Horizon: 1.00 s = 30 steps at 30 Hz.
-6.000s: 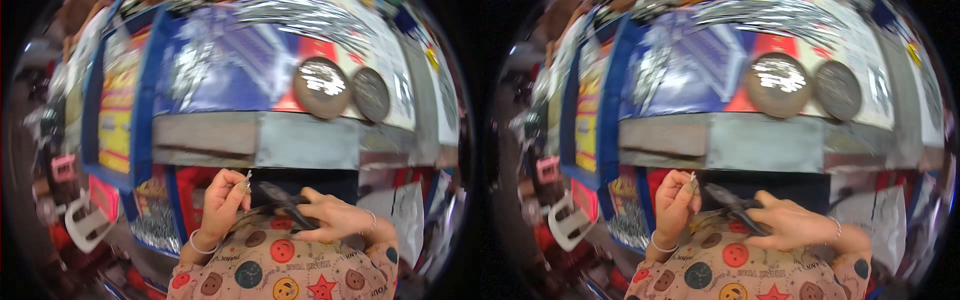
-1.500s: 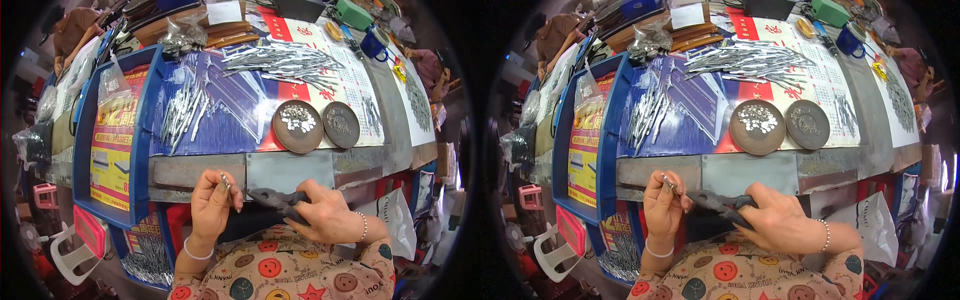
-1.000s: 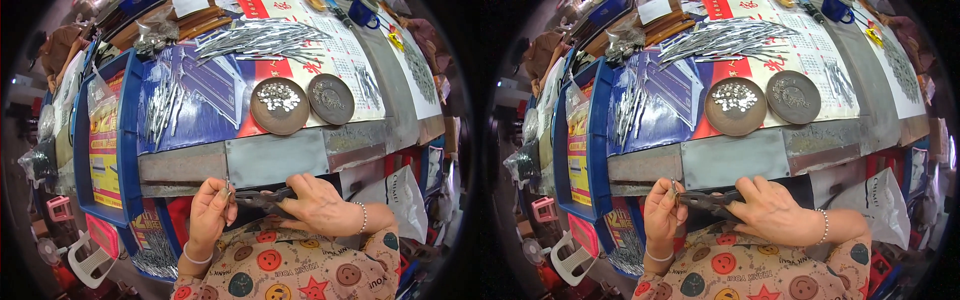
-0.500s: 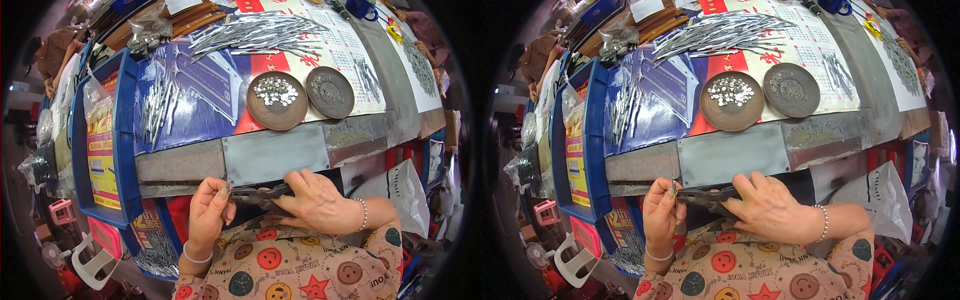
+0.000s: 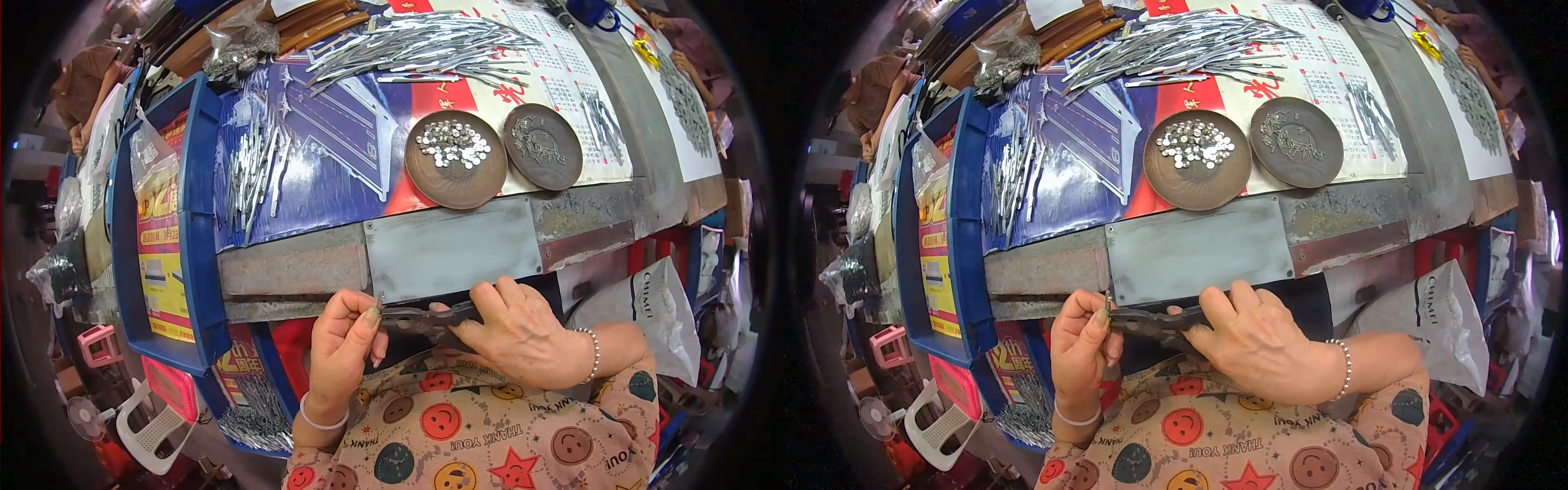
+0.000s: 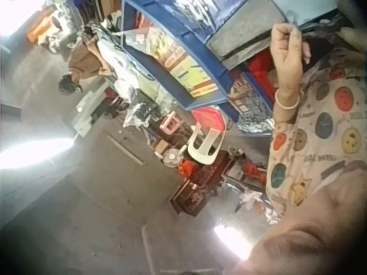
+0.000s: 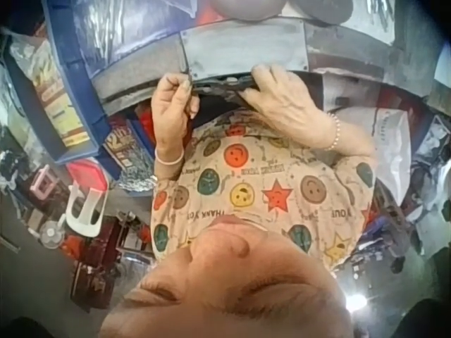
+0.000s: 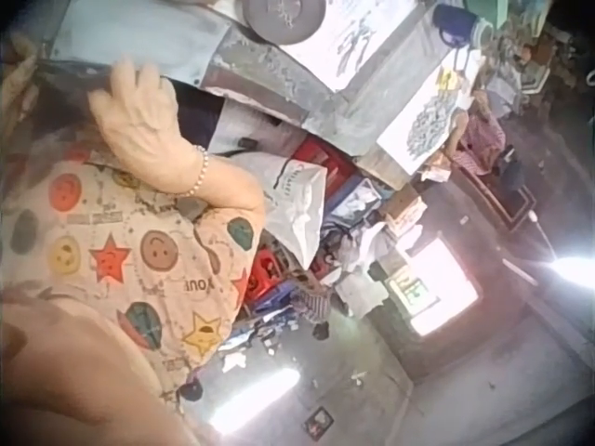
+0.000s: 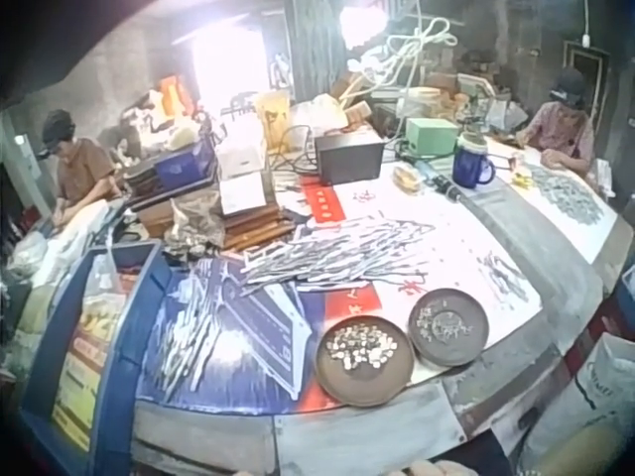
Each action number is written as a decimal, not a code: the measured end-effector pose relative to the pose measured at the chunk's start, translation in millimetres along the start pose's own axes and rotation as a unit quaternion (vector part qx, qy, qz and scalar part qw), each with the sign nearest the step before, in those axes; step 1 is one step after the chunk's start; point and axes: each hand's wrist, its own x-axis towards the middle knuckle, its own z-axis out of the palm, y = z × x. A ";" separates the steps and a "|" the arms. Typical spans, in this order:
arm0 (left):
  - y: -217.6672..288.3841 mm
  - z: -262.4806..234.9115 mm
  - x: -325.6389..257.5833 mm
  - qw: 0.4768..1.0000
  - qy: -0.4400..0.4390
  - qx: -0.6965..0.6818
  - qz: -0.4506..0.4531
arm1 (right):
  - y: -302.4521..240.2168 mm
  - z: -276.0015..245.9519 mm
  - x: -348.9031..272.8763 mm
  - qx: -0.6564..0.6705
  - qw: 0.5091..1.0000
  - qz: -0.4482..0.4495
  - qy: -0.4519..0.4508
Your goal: Assembling small metal components by crimping or manipulating them with pliers.
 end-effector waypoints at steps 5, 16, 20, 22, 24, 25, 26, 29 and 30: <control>-3.8 -0.5 0.6 0.999 0.011 0.026 0.025 | 3.4 -7.9 6.0 0.281 0.954 0.028 -0.099; -7.1 -5.6 -3.7 0.999 0.029 -0.017 0.027 | 1.0 8.0 -0.7 0.150 0.988 0.008 -0.024; -6.3 -2.0 -4.9 0.999 0.030 0.002 0.015 | -2.5 9.6 0.4 0.122 0.992 0.010 -0.012; -5.5 -1.1 -4.3 0.999 0.031 0.009 0.012 | -2.7 11.2 1.2 0.107 0.994 0.011 0.007; -5.7 -1.0 -4.0 0.999 0.034 0.012 0.011 | -3.4 12.2 1.5 0.103 0.994 0.014 0.016; -5.9 -1.3 -4.0 0.999 0.034 0.011 0.010 | -3.8 12.8 1.5 0.099 0.995 0.016 0.026; -6.0 -1.7 -4.0 0.999 0.032 0.017 0.010 | -4.1 13.8 1.4 0.099 0.995 0.016 0.025; -6.8 -3.4 -4.1 0.999 0.028 0.026 0.009 | -4.6 17.7 1.0 0.062 0.997 0.013 0.038; -7.0 -3.9 -4.2 0.999 0.027 0.030 0.008 | -4.6 18.9 0.9 0.046 0.998 0.009 0.043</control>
